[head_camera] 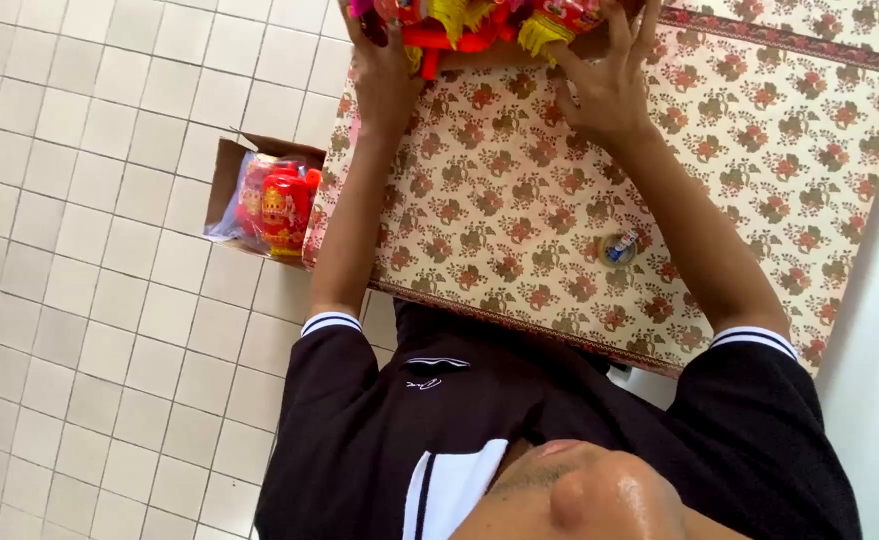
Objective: Assembling small decorative lanterns by fitting plastic components together.
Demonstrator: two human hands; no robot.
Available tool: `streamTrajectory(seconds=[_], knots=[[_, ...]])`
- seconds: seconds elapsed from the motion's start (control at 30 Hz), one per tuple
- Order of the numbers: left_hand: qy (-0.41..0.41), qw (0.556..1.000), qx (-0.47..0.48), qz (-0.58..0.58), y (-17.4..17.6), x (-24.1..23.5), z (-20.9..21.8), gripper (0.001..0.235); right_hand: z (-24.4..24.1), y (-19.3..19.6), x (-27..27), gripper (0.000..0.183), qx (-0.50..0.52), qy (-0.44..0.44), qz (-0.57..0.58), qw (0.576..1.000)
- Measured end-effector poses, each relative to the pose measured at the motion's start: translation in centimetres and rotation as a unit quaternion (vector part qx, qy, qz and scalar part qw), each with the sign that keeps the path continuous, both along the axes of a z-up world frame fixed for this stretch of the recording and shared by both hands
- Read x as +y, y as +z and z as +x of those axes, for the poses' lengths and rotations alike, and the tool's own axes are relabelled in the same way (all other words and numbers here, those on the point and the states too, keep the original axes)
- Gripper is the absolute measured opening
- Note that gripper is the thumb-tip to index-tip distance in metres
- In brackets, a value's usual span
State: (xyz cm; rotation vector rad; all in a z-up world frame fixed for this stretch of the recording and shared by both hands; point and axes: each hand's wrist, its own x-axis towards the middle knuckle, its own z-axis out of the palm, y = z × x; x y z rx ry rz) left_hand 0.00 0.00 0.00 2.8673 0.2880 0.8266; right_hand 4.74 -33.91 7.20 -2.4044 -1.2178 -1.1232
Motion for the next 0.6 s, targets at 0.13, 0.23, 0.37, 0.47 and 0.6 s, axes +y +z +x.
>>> streamTrajectory(seconds=[0.13, 0.23, 0.37, 0.47, 0.6], knots=[[-0.035, 0.996, 0.012, -0.087, 1.1, 0.0, -0.9, 0.078, -0.7, -0.2, 0.2, 0.03, 0.039, -0.025, -0.024, 0.999], [-0.054, 0.994, 0.018, -0.097, 1.0, 0.1, -1.7, 0.102, -0.9, -0.6, 0.2, 0.031, 0.056, -0.036, -0.042, 0.997], [-0.063, 0.994, -0.05, -0.068, 2.0, -2.2, -3.5, 0.128, -0.8, -1.5, 0.1, 0.037, 0.072, -0.046, -0.04, 0.996], [-0.069, 0.986, -0.097, -0.115, 2.7, -4.2, -3.8, 0.129, -0.9, -1.4, 0.0, 0.027, 0.06, -0.02, -0.002, 0.998], [-0.085, 0.969, -0.167, -0.161, 2.5, -5.9, -3.7, 0.137, -0.8, -0.6, 0.0, 0.036, 0.019, -0.007, 0.032, 0.999]])
